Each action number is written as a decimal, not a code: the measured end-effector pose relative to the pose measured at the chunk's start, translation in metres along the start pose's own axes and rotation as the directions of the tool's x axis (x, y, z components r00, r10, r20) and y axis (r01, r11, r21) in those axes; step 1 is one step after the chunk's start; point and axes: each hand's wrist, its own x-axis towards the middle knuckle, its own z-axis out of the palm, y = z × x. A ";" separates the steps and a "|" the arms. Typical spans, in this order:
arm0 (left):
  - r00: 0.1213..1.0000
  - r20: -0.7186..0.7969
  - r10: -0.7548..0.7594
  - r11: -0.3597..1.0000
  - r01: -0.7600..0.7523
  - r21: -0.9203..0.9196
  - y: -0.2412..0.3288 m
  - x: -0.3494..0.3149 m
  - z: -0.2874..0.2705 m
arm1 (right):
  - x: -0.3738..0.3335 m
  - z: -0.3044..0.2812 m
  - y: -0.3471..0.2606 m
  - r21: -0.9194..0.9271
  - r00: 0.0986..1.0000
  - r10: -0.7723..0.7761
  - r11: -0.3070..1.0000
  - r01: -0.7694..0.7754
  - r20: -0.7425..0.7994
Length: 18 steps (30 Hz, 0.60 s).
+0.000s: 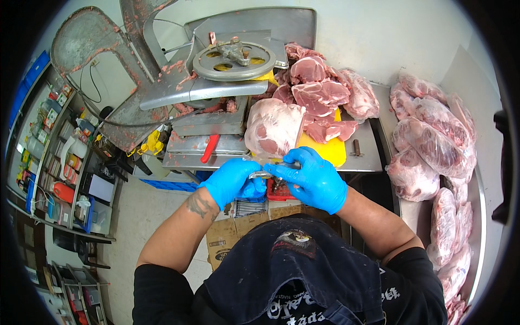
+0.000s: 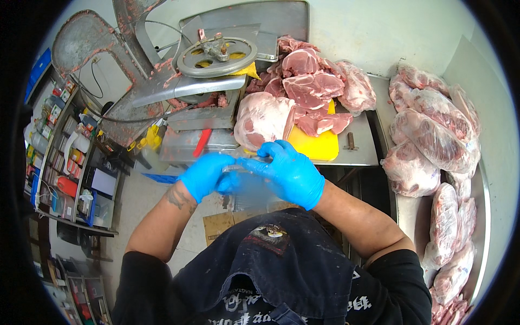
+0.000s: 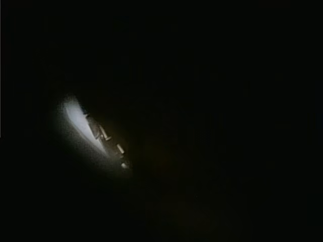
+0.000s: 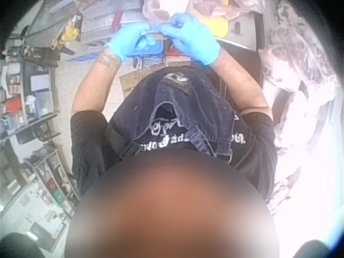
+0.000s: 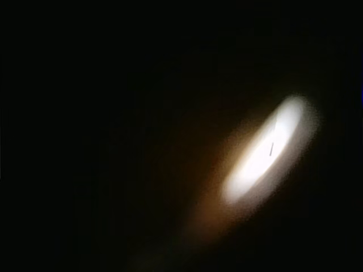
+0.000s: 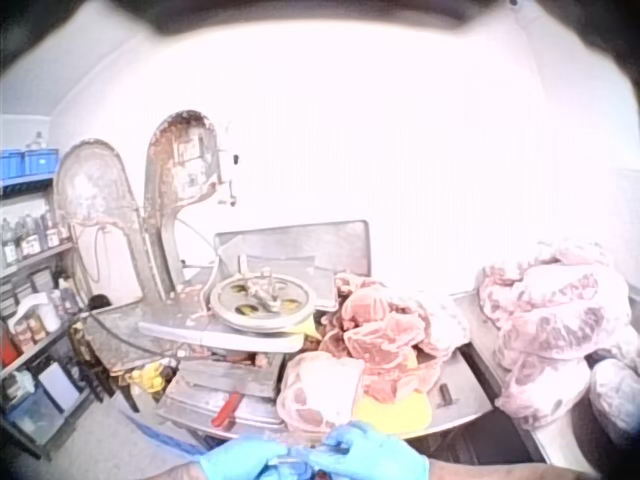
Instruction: The person removes a metal component from a meat grinder, cleans it, and then retrieves a new component from a plastic bag. They unwrap the new part and install it into the meat grinder, securing it in place.
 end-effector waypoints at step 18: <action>0.360 0.335 0.871 0.061 -0.756 0.652 0.043 -0.067 0.029 | 0.000 -0.004 0.011 0.563 0.986 0.084 0.826 0.013 -0.147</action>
